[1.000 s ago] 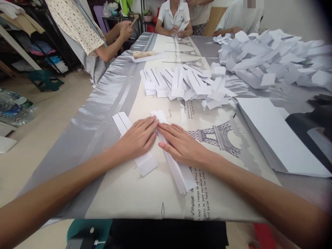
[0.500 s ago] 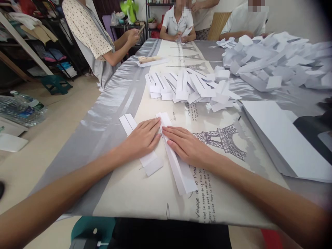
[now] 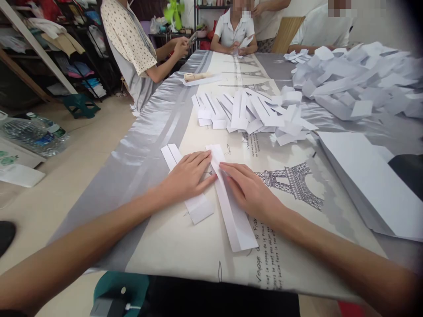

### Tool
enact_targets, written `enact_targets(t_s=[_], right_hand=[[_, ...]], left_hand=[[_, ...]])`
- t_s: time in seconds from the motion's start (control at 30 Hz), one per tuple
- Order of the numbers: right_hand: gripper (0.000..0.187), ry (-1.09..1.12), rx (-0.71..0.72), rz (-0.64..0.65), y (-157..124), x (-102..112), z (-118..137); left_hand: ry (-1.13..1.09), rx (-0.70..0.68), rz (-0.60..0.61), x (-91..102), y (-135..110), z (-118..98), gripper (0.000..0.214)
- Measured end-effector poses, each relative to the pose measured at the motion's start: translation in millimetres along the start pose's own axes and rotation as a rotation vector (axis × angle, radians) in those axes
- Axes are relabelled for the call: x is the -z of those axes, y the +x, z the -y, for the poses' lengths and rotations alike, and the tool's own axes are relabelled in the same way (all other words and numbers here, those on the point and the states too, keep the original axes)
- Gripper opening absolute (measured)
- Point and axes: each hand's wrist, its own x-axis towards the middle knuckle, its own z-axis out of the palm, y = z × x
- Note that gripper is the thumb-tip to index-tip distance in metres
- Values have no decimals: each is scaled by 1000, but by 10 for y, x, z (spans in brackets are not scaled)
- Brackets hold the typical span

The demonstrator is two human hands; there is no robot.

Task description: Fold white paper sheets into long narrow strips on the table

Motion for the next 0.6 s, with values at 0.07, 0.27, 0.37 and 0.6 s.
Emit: enact_targets(t_s=[0.07,0.27,0.37,0.6], right_hand=[[42,-18,26,34,2,-19,-24],[46,-66,160,114,3,-35,-140],[45,-76,142,114,-9,-36,-134],[48,-115,185,119,-35,-72,-136]], left_hand=[[12,26,-14,5,0,-11,52],[55,91,-33,31,-5,-59,44],[70,105,-30,37,-3,-71,43],[58,111,-26,25,-12,-58,42]])
